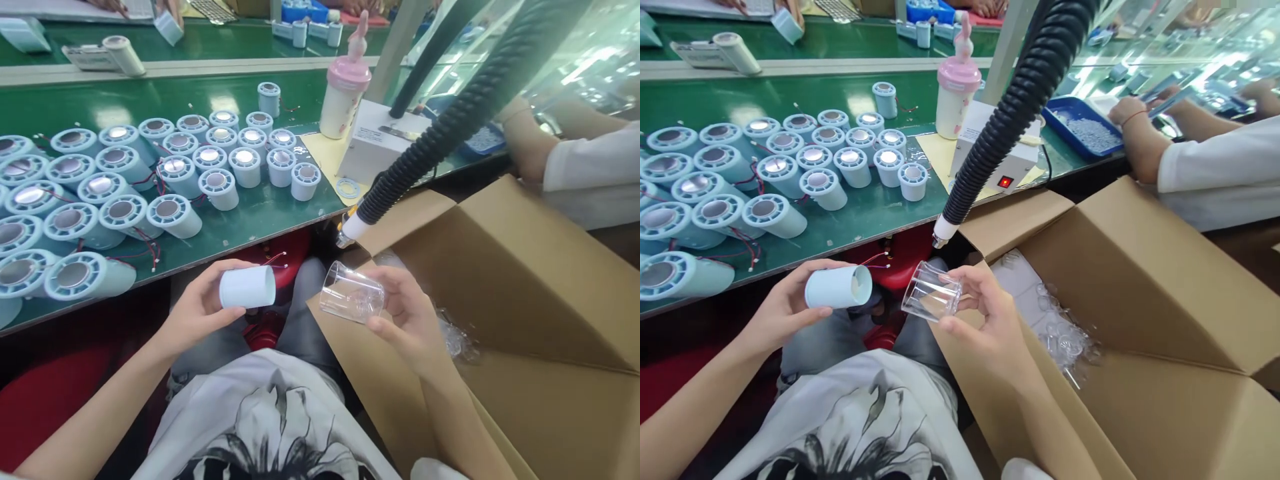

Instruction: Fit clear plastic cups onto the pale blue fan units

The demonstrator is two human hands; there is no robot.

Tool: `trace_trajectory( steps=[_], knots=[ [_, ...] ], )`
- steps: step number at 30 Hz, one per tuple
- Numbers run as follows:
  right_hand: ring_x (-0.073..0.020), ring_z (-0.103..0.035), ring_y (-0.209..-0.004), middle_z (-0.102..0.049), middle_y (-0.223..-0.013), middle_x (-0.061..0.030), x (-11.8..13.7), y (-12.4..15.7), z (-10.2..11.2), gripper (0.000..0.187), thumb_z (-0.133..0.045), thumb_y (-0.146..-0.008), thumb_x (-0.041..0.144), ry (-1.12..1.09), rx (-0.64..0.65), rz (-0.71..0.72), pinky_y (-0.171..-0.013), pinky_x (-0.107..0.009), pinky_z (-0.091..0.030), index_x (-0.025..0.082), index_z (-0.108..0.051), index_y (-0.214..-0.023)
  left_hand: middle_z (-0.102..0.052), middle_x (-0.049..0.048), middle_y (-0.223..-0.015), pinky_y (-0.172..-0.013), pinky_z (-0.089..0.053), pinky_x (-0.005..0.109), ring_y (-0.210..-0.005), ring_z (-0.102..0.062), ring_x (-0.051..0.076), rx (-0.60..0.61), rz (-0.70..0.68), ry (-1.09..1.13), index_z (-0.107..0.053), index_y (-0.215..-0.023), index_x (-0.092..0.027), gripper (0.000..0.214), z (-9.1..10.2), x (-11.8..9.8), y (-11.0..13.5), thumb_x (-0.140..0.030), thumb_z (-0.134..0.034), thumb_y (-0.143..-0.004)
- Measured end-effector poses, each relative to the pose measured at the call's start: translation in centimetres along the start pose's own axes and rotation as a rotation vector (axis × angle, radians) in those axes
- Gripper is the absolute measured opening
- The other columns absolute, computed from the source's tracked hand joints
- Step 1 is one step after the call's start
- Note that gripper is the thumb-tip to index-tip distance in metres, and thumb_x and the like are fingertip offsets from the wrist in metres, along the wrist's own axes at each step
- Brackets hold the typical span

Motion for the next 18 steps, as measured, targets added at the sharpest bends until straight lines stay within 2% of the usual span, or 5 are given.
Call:
trace_trajectory(
  steps=[3,7,12,15,18],
  knots=[
    [-0.0137,-0.063,-0.084,-0.063,-0.103,0.0007,0.8,0.5,0.2,0.044,-0.074,-0.075,0.033,0.008,-0.017,-0.003,-0.075,-0.023,-0.052,0.03,-0.054,-0.114,-0.057,0.0062,-0.114,-0.069,-0.056,0.025,-0.083,-0.061,0.016,-0.022,0.109,0.09,-0.055,-0.116,-0.026,0.045,0.5,1.9,0.5,-0.024,-0.07,-0.073],
    [-0.0141,-0.064,-0.084,-0.064,-0.104,0.0007,1.8,1.2,0.1,0.044,-0.074,-0.074,0.037,0.008,-0.032,0.019,-0.075,-0.023,-0.053,0.03,-0.055,-0.114,-0.058,0.0069,-0.11,-0.06,-0.055,0.024,-0.08,-0.059,0.017,-0.085,0.222,0.178,-0.059,-0.108,-0.024,0.042,0.8,3.4,1.2,-0.031,-0.073,-0.069],
    [-0.0153,-0.065,-0.085,-0.065,-0.105,-0.0005,2.8,3.0,0.7,0.044,-0.074,-0.074,0.037,0.117,-0.151,0.061,-0.075,-0.025,-0.054,0.03,-0.055,-0.113,-0.063,0.007,-0.108,-0.054,-0.053,0.02,-0.077,-0.058,0.016,-0.097,0.405,0.32,-0.065,-0.098,-0.019,0.036,-0.2,5.2,1.5,-0.042,-0.069,-0.071],
    [-0.0157,-0.065,-0.085,-0.065,-0.104,-0.0006,2.5,7.2,3.1,0.042,-0.072,-0.075,0.035,0.258,-0.362,0.0,-0.073,-0.026,-0.055,0.03,-0.055,-0.112,-0.067,0.0038,-0.103,-0.064,-0.054,0.017,-0.087,-0.061,0.016,-0.168,0.559,0.381,-0.067,-0.084,-0.018,0.027,-0.7,7.0,1.8,-0.043,-0.065,-0.074],
    [-0.017,-0.065,-0.09,-0.064,-0.109,-0.0024,2.4,16.7,7.9,0.042,-0.07,-0.075,0.033,0.467,-0.752,-0.13,-0.076,-0.028,-0.055,0.029,-0.054,-0.114,-0.07,0.0007,-0.092,-0.064,-0.055,0.016,-0.083,-0.063,0.014,-0.235,0.742,0.37,-0.065,-0.08,-0.018,0.014,-1.2,9.8,2.2,-0.03,-0.058,-0.079]
  ],
)
Point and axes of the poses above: each hand's wrist, its own y-axis away from the middle knuckle, its own z-axis out of the back of the hand, x = y × z, the point moved 10 cm from there along -y, towards the middle knuckle
